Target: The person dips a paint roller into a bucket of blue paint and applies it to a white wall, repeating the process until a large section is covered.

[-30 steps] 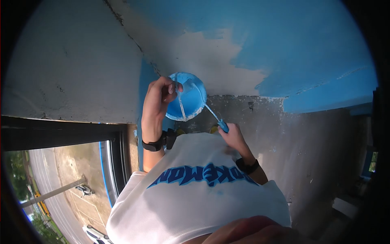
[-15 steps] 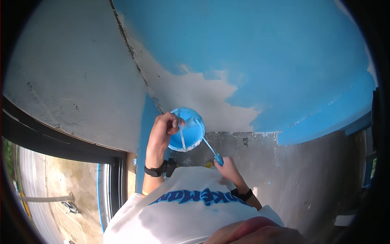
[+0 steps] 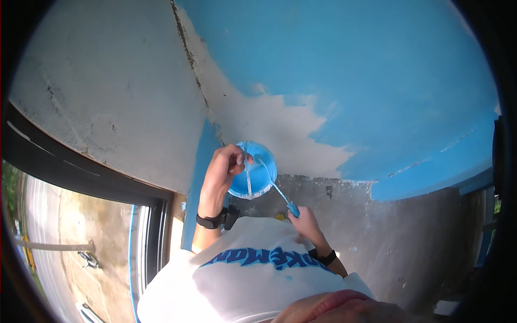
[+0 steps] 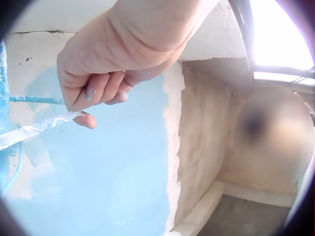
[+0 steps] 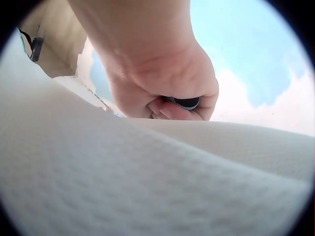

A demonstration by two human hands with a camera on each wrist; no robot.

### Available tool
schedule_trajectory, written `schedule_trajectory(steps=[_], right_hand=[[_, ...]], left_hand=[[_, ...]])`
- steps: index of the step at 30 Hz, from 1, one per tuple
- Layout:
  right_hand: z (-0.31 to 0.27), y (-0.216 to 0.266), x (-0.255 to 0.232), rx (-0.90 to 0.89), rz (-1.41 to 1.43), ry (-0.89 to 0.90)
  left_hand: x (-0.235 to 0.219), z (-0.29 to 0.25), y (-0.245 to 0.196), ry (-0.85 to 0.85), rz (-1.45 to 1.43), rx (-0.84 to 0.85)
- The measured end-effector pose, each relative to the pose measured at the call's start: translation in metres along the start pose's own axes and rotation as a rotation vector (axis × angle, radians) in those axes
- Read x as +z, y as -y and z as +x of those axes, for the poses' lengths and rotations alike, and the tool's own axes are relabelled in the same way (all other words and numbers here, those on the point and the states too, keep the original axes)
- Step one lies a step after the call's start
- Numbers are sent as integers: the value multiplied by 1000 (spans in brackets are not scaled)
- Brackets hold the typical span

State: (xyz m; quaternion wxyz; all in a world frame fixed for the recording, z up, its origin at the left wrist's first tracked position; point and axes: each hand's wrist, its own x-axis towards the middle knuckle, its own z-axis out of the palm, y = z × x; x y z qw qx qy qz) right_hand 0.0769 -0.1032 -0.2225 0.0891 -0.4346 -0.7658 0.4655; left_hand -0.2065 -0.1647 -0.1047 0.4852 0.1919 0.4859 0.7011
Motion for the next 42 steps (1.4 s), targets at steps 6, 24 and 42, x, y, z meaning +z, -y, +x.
schedule_trajectory(steps=[6, 24, 42], right_hand=[[7, -1, 0, 15, -24, 29], [121, 183, -147, -403, -320, -76], [228, 319, -160, -554, -576, -35]], left_hand=[[-3, -1, -2, -26, -8, 22], [-28, -10, 13, -126, -8, 32], [-54, -24, 26, -212, -1, -40]])
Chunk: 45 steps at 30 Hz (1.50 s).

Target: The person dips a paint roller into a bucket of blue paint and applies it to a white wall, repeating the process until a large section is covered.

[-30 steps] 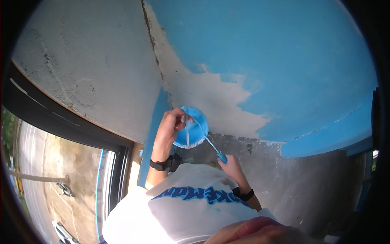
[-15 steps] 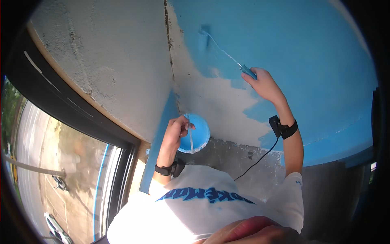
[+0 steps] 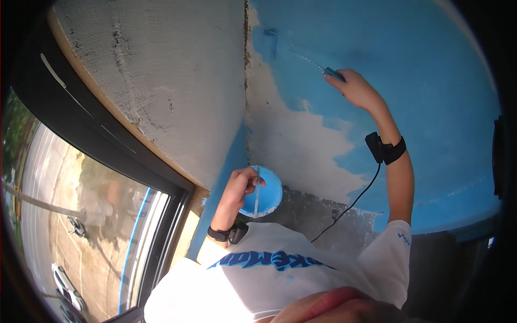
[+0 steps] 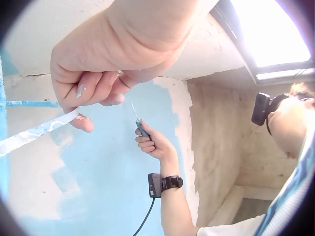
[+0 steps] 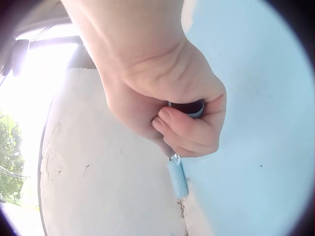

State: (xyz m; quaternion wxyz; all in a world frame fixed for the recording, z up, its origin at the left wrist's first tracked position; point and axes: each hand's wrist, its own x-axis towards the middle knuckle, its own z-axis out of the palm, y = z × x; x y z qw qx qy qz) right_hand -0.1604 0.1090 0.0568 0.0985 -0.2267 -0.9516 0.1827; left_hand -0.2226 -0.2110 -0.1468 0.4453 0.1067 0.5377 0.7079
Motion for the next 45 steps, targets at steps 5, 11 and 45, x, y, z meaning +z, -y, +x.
schedule_trajectory(steps=[5, 11, 45], right_hand=[[-49, -39, -10, 137, -33, -49], [-49, -31, 11, 88, -15, -96], [-44, -14, 110, 185, 36, -68]], left_hand=[[-1, 2, 7, -17, 11, -13], [-3, 8, 17, -59, 37, -1], [2, -18, 20, -109, 104, -7]])
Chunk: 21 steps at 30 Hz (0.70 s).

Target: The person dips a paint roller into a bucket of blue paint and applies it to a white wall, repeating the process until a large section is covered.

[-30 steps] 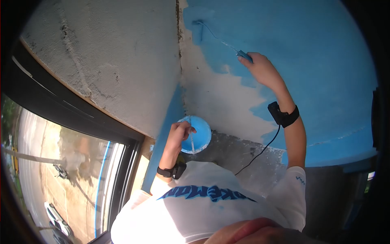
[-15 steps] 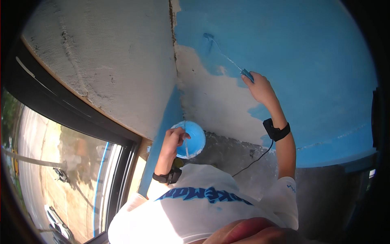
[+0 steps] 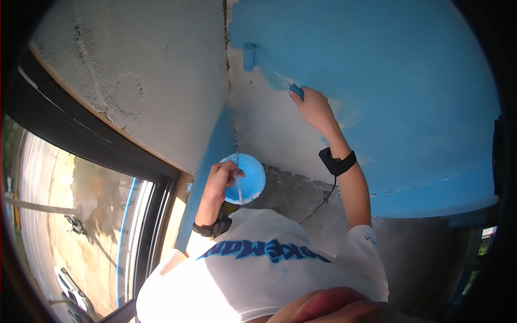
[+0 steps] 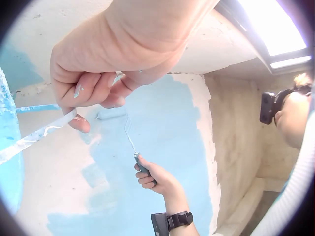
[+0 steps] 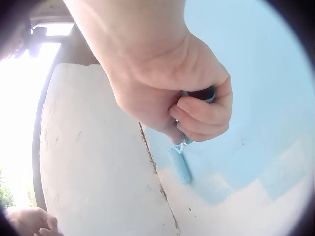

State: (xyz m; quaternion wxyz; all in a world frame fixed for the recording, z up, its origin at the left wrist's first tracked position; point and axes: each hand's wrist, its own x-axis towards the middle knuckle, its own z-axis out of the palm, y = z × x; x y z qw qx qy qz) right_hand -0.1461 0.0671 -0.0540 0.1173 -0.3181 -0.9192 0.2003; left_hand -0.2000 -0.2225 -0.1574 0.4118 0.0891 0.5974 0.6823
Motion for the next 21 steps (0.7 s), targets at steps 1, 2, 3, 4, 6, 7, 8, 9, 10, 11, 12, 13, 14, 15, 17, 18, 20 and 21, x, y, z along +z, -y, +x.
schedule_trajectory(steps=[1, 2, 3, 4, 6, 7, 8, 9, 10, 11, 12, 13, 14, 15, 17, 18, 20, 21], right_hand=[[8, 4, 10, -47, -17, -6], [13, 8, 18, -95, -35, -14], [15, 13, 25, -98, -34, -13], [17, 17, 30, -106, -38, -26], [15, 17, 31, -109, -36, -39], [11, 15, 31, -88, -11, -38], [5, 11, 30, -66, 12, -38], [-2, 3, 27, -59, 12, -36], [-9, -9, 22, -26, 25, -38], [-17, -20, 17, 8, 37, -41], [-26, -30, 10, 18, 33, -39], [-36, -38, 1, 80, 35, -21], [-45, -47, -5, 142, 37, -4], [-54, -58, -10, 158, 34, -2], [-67, -76, -17, 242, 56, 8], [-70, -80, -18, 250, 52, 11], [-74, -84, -17, 278, 24, 18], [-74, -84, -22, 282, 23, 22]], left_hand=[[-1, -1, 1, -6, 0, -3], [-1, 0, 1, -6, 1, 17], [-1, 0, 1, -4, 2, 41], [0, 0, -1, -6, 3, 40], [3, -2, -7, -8, 2, 35], [2, -1, -7, -9, 7, 31], [2, 1, -7, -18, -10, 35], [2, 1, -7, -26, -28, 38], [3, 2, -8, -21, -28, 33], [3, 3, -10, -21, -33, 25], [4, 4, -11, -20, -38, 13], [4, 5, -11, -12, -36, 3], [3, 7, -9, -6, -21, 9], [4, 9, -9, 1, -7, 13], [7, 9, -12, 0, 3, 3], [5, 10, -10, -1, -5, -1], [4, 13, -5, -3, -15, -8], [8, 11, -7, -2, -24, -12]])
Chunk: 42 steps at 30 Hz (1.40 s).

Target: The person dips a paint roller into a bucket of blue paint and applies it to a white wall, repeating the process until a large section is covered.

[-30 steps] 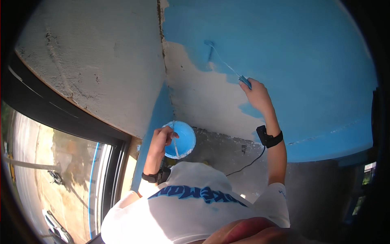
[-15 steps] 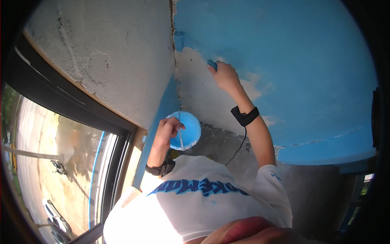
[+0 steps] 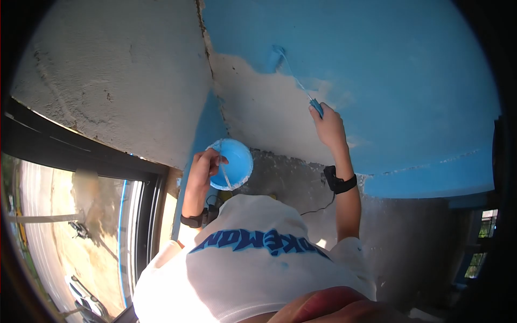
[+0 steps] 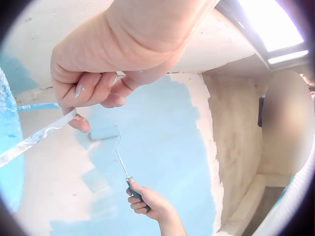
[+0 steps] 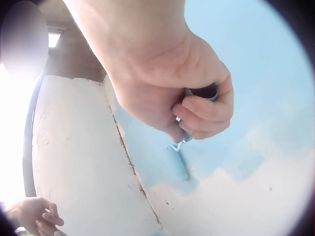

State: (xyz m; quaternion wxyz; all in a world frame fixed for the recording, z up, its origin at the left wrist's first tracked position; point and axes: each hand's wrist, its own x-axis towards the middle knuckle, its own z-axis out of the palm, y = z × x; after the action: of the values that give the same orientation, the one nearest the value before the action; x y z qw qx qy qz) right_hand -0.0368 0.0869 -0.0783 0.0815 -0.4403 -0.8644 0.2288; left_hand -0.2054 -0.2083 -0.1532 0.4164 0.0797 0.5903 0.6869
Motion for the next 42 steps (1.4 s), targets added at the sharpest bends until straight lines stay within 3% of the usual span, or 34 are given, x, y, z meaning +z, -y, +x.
schedule_trajectory(steps=[3, 11, 15, 24, 28, 32, 36, 42], right_hand=[[7, 19, 14, -28, 4, 4], [51, 100, 68, -312, -10, -9], [54, 109, 84, -308, 8, 10], [6, 12, 54, -50, 55, 59], [-14, -38, 48, 28, -8, -72], [-18, -45, 45, 52, -2, -50], [-5, -16, 66, 12, -71, -43], [30, 61, 108, -181, -147, -13]], left_hand=[[-1, -1, -1, -14, -20, -16], [1, -11, -4, -36, -59, 13], [-1, -13, -1, -31, -44, 45], [3, -13, -3, -49, -33, -14], [0, -12, 0, -7, -37, -6], [-3, -11, 2, 2, -40, -16], [-2, -11, 6, -13, -66, -6], [0, -19, 9, -2, -97, 61]])
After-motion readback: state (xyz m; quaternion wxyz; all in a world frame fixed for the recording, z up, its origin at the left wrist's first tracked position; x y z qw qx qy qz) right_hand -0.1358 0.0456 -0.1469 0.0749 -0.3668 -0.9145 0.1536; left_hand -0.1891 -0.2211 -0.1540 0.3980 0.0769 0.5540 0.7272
